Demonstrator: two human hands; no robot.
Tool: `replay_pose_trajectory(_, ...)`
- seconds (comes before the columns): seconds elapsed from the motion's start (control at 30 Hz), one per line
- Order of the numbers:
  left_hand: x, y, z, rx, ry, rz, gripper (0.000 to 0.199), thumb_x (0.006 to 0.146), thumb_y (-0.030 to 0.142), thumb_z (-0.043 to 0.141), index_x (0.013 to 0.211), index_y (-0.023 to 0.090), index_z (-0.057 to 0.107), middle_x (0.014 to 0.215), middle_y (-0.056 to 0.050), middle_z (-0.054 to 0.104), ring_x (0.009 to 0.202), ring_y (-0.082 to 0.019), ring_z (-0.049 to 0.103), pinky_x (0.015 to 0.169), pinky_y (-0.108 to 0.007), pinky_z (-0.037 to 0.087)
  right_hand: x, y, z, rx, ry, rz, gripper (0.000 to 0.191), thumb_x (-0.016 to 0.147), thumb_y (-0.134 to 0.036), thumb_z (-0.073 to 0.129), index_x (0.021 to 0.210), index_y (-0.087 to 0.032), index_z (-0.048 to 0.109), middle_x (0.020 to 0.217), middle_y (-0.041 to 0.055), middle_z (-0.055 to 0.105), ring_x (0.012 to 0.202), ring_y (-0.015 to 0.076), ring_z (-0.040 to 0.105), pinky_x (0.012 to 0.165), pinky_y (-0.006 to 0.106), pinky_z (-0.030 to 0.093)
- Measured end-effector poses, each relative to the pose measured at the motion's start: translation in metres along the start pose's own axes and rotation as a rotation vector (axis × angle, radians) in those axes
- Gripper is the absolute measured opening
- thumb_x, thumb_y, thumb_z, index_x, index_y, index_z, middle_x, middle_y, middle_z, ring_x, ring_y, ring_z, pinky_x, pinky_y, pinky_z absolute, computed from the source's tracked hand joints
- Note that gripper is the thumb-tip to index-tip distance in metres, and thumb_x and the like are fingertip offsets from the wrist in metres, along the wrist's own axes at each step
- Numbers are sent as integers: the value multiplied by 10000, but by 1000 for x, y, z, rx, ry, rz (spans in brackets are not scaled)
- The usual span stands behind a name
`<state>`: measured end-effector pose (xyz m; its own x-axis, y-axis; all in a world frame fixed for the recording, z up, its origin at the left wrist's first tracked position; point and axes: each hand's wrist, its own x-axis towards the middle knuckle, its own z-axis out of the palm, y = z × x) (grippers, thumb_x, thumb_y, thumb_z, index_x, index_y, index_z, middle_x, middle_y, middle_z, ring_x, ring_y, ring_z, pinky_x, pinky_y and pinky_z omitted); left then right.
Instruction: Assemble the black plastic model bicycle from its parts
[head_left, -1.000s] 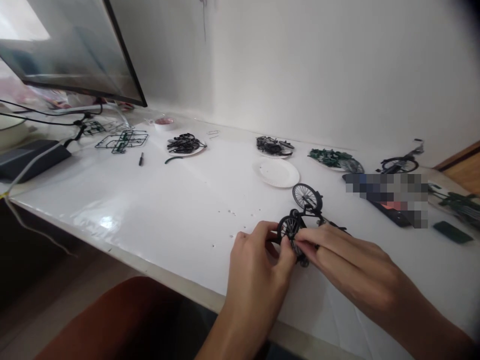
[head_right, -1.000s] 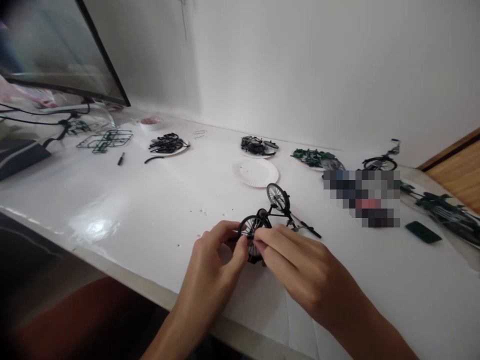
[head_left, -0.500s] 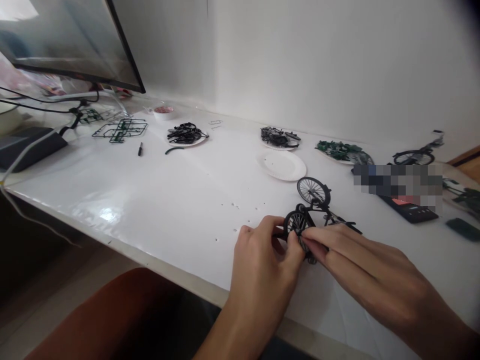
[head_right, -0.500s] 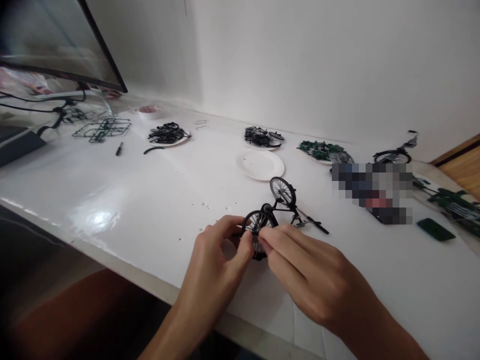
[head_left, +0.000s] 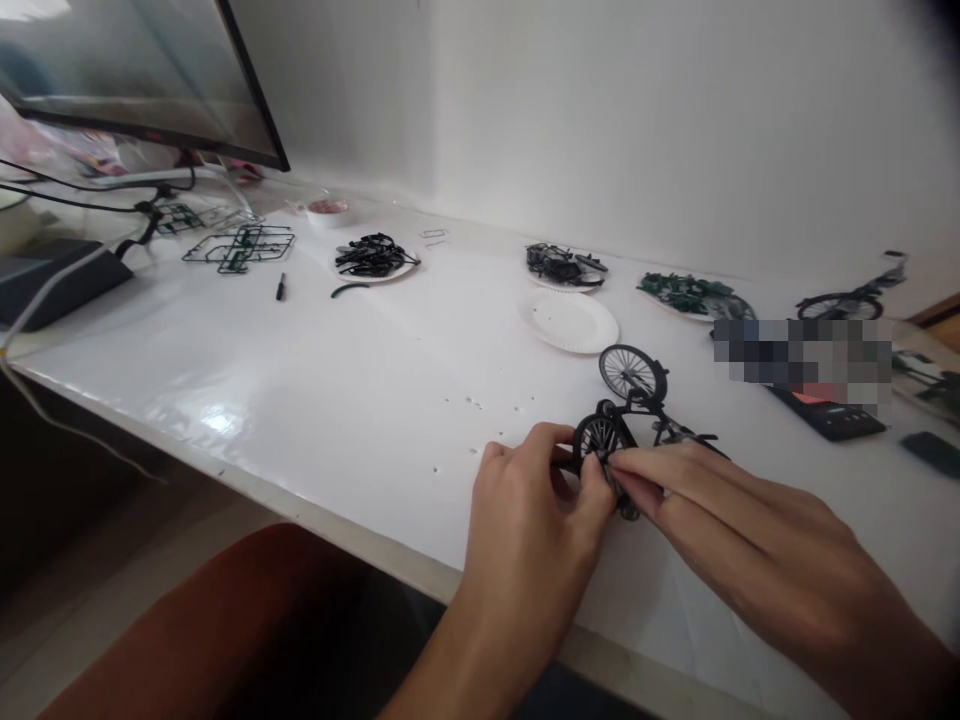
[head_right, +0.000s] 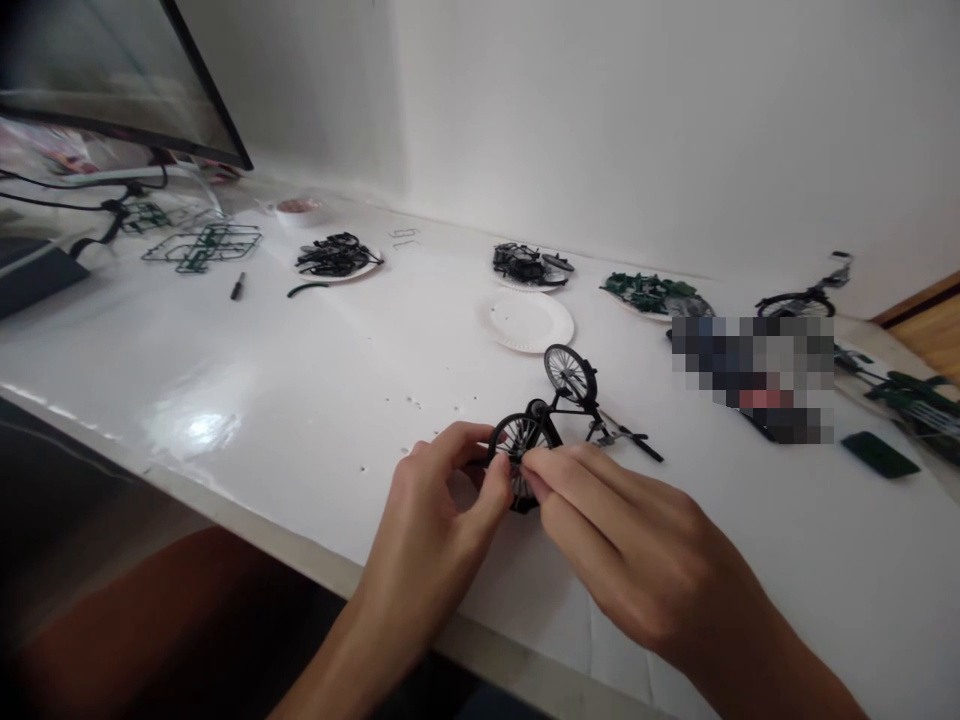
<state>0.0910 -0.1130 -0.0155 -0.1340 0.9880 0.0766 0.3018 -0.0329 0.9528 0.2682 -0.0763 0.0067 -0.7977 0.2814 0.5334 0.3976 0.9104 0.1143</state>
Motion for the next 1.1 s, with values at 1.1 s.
replay_pose_trajectory(1.1,0,-1,0,16,-32,-28,173,970,325,490,1043,242,624,866,-51,686,873,-249,602,777,-359,446,4,-4,-6,-139,105,141,247,799,-31,726,770,-207,556,908,59,764,767,179,727,740,287,576)
